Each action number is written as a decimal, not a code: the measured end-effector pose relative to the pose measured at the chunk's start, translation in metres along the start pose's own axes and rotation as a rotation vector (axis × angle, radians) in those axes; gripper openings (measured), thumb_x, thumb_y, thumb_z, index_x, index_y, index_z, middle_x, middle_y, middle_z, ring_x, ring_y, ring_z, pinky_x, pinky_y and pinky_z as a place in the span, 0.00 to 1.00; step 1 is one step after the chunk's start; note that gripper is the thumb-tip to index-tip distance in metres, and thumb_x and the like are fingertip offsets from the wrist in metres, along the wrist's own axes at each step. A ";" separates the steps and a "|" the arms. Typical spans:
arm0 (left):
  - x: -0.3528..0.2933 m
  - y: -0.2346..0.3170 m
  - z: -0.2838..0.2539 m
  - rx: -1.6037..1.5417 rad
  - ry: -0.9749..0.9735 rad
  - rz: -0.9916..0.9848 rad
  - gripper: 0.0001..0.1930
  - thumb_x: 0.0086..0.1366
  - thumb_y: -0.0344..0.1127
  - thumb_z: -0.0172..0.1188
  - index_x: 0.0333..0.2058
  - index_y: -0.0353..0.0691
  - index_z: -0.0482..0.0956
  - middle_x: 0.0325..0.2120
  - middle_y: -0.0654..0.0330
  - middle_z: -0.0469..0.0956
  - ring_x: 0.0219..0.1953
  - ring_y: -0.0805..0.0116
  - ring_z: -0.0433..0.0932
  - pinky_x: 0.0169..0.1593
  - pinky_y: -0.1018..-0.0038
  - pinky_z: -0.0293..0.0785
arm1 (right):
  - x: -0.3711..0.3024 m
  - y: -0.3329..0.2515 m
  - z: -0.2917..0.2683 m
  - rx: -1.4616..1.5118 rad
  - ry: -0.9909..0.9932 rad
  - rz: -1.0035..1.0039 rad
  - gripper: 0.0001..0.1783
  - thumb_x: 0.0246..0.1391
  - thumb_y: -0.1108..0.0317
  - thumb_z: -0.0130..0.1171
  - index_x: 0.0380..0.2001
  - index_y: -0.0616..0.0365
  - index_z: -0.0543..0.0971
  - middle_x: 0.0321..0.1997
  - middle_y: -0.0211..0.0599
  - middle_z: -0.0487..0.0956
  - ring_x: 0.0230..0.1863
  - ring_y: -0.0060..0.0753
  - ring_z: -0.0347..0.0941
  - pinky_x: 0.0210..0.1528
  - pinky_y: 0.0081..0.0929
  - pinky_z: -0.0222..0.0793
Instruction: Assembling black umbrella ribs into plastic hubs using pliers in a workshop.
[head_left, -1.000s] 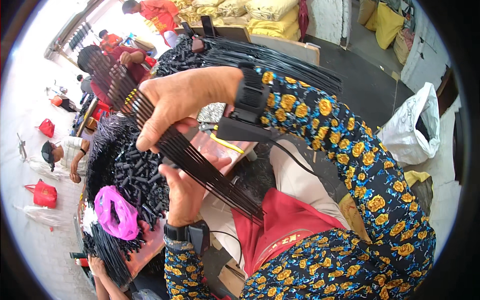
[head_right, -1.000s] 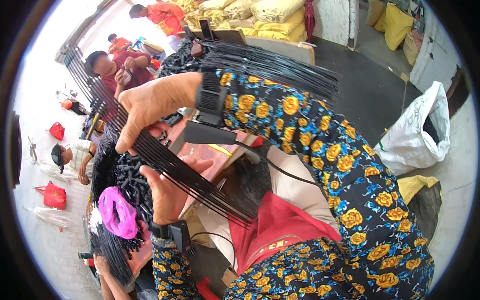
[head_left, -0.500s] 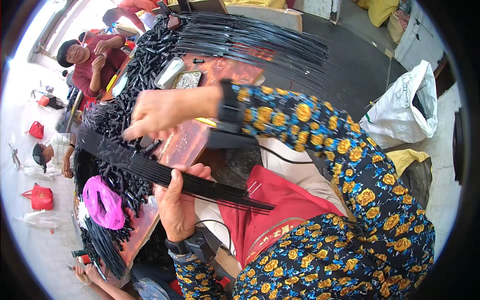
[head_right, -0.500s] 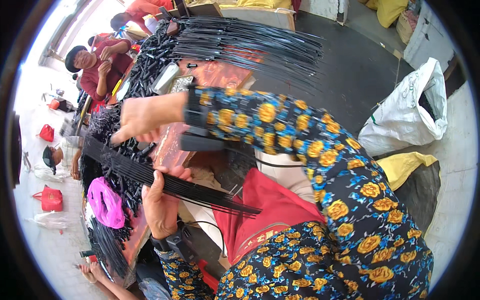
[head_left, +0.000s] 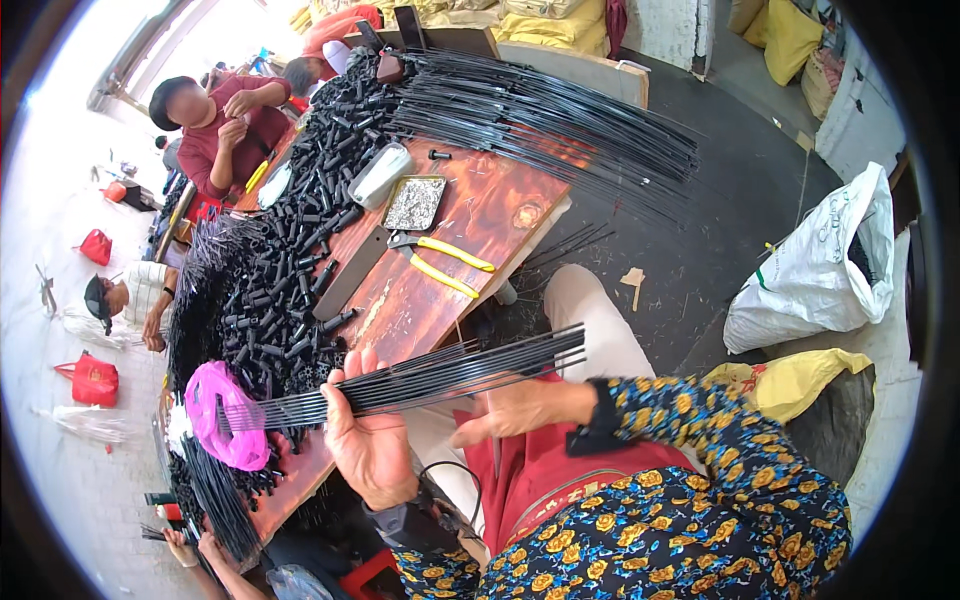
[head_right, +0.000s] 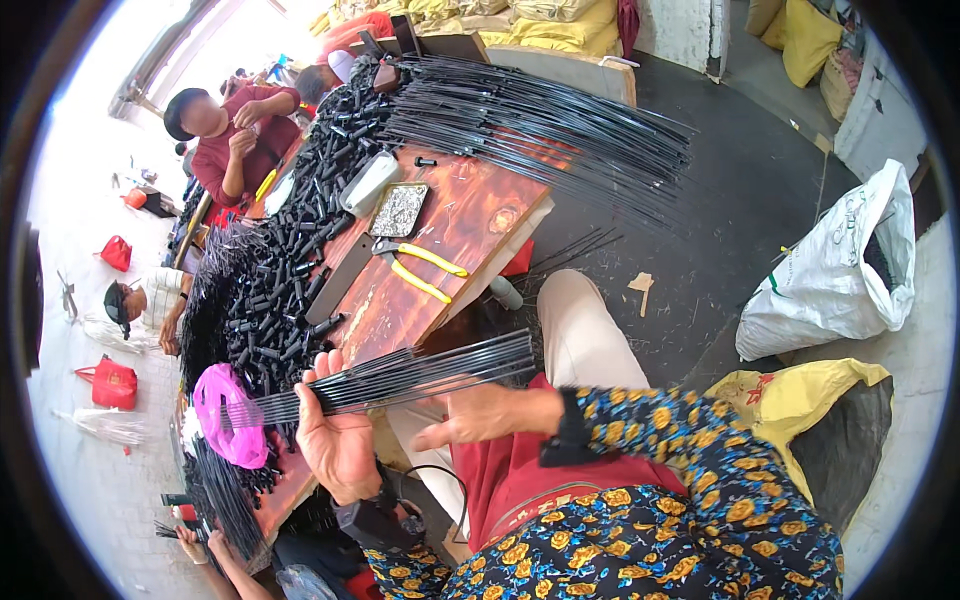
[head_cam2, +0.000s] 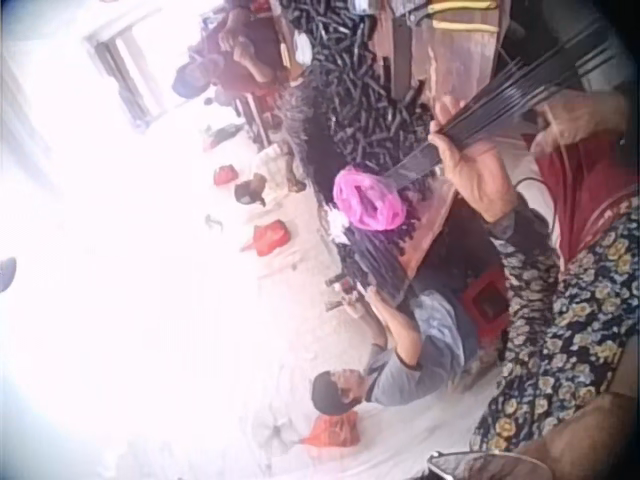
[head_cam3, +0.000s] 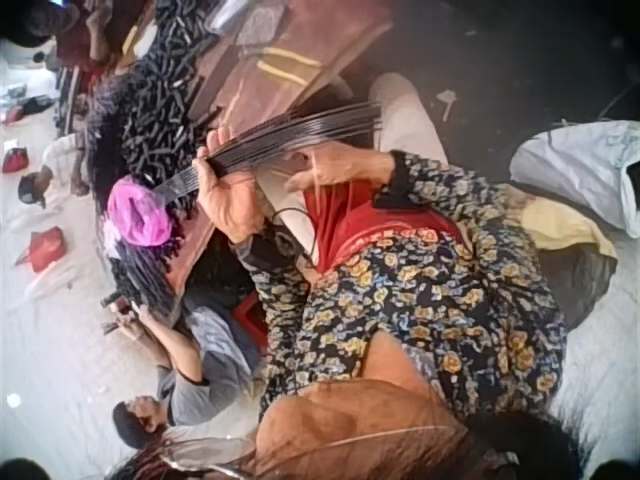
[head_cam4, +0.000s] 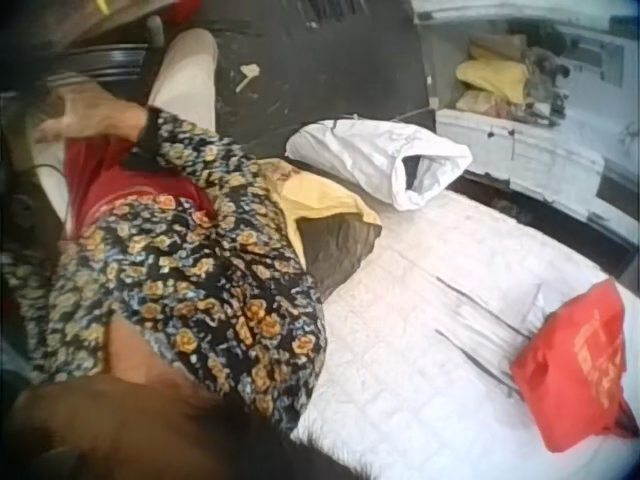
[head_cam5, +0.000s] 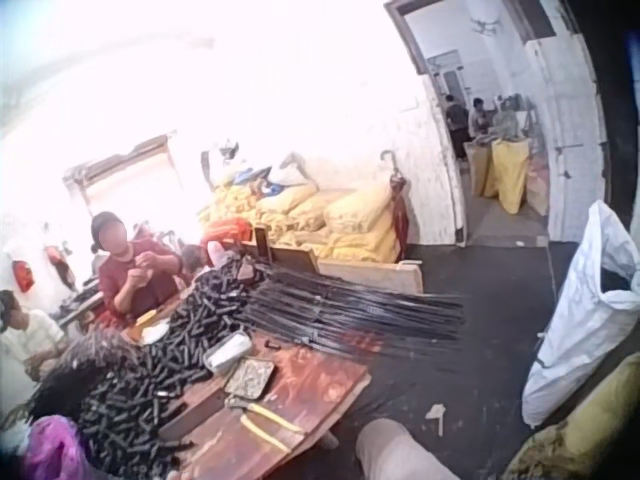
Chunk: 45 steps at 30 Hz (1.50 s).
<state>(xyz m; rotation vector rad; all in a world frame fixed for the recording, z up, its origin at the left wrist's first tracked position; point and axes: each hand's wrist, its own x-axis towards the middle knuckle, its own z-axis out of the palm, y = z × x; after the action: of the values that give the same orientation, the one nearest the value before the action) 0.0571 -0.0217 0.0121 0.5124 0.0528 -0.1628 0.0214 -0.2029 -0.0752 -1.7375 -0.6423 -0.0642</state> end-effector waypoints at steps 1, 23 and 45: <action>-0.001 -0.005 -0.002 -0.005 -0.016 -0.010 0.12 0.72 0.36 0.49 0.46 0.33 0.72 0.52 0.44 0.74 0.59 0.49 0.69 0.64 0.51 0.65 | 0.009 -0.011 0.007 0.326 0.034 0.049 0.42 0.49 0.51 0.68 0.63 0.58 0.64 0.60 0.43 0.70 0.56 0.34 0.68 0.57 0.31 0.65; -0.025 -0.057 0.000 0.072 0.184 -0.091 0.24 0.66 0.50 0.58 0.50 0.36 0.73 0.50 0.51 0.74 0.56 0.55 0.68 0.64 0.55 0.60 | 0.048 -0.028 0.003 0.452 0.617 0.072 0.15 0.63 0.62 0.56 0.41 0.65 0.80 0.39 0.36 0.81 0.41 0.24 0.75 0.46 0.26 0.71; -0.024 0.028 0.034 1.017 0.086 0.272 0.18 0.71 0.38 0.51 0.50 0.29 0.75 0.40 0.49 0.81 0.42 0.61 0.81 0.49 0.68 0.76 | 0.122 -0.033 -0.104 0.154 -0.577 0.028 0.19 0.48 0.58 0.67 0.35 0.62 0.76 0.24 0.33 0.78 0.25 0.25 0.76 0.25 0.25 0.71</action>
<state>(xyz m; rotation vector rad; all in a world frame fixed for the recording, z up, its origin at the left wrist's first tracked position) 0.0379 -0.0114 0.0575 1.5324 -0.0217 0.1175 0.1403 -0.2475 0.0284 -1.6138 -1.0106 0.5107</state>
